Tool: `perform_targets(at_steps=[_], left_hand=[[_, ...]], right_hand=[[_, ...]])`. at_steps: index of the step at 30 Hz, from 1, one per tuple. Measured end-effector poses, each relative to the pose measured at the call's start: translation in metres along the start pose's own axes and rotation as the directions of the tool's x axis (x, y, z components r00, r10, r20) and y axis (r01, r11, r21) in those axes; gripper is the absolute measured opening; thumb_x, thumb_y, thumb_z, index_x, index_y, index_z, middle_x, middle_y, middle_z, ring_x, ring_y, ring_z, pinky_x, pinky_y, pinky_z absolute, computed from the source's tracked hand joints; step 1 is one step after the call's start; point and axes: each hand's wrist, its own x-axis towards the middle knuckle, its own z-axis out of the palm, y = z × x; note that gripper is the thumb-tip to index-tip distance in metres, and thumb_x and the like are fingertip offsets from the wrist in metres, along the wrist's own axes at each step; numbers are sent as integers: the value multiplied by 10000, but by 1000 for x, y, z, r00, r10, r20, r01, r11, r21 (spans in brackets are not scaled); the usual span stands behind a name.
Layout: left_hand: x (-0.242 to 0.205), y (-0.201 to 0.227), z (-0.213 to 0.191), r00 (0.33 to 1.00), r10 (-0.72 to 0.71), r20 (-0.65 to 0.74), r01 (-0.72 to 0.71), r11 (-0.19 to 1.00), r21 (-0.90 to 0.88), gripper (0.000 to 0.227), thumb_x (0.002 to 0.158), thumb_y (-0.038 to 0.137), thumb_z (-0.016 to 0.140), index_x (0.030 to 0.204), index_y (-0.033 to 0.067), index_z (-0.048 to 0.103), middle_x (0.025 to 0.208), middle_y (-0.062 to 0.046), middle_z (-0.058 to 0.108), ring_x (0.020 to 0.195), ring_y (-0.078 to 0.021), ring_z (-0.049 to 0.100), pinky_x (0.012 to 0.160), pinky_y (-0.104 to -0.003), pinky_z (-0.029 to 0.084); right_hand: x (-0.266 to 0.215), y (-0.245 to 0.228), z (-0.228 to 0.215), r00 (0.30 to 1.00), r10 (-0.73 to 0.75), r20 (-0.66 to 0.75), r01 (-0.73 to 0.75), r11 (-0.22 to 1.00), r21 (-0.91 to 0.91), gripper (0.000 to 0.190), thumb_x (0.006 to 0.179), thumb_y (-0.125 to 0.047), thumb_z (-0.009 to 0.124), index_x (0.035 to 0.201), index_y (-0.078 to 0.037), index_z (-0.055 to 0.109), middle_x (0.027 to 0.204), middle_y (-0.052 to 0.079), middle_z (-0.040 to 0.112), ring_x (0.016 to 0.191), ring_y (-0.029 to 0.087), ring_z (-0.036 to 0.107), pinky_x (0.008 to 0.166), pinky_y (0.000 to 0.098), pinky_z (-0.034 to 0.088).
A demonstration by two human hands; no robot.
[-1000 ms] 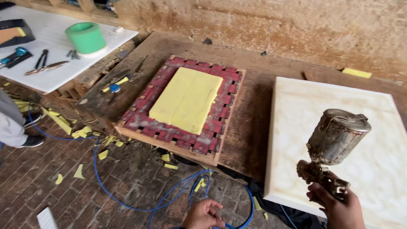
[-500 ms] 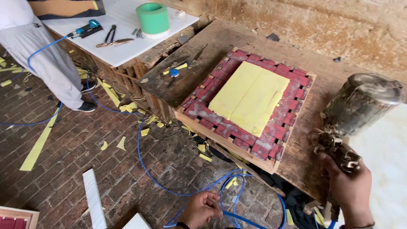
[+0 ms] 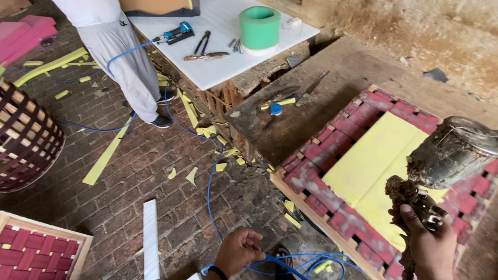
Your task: The person uses a spray gun to apply a light brown finish to a rectangular white foam board. They then place the board on a workbench, flip it, and smooth the surface with both hands.
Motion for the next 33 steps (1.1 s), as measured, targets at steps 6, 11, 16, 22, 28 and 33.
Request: perform_targets(at_steps=[6,11,16,22,28,33], left_hand=[[85,66,-75,994,112,11,-106,903,417,432,809,194,840,1181,31,693,966,-73,807,894,-170,781,815,-318,609],[132,146,-44,947,191,257,-229,965,126,530,871,272,807,1322,65,622,1258,-139,694,1137,-232,687,988,-405,582],[187,214,-37,832,507,224,-548,815,189,748,813,195,768,1428,24,377,1316,-200,626,1161,-343,645,933,-457,538],[292,234,-106,938,342,65,-338,850,405,483,892,219,684,1314,46,525,1094,-234,724,1000,-408,704,813,-499,557],[433,229,-201,972,232,21,-215,860,463,427,919,191,600,1333,86,577,1004,-228,742,891,-386,714,710,-536,520],[551,208,-228,953,301,35,-256,740,622,437,871,144,630,1297,49,609,1095,-244,725,1001,-439,681,826,-554,508]], right_hand=[[65,2,110,999,-49,11,47,986,158,303,1036,-78,642,1304,62,635,1090,109,726,932,168,700,799,306,580],[93,13,219,998,-66,15,62,981,185,679,930,-32,676,1553,-66,407,1180,96,692,908,123,654,745,261,550],[104,36,331,993,-77,91,63,987,146,870,859,5,720,1583,-68,242,1206,127,614,959,204,610,772,320,534],[149,56,443,979,-48,200,38,998,54,939,844,-28,754,1544,-65,128,1341,182,540,1213,269,581,1025,402,523],[210,34,500,897,269,350,-99,895,-434,685,882,-256,747,1479,-124,438,1468,135,576,1305,273,582,1084,403,483],[205,36,484,880,440,179,-265,768,-582,521,899,-345,707,1378,-166,609,1386,95,657,1286,238,633,1075,387,513]])
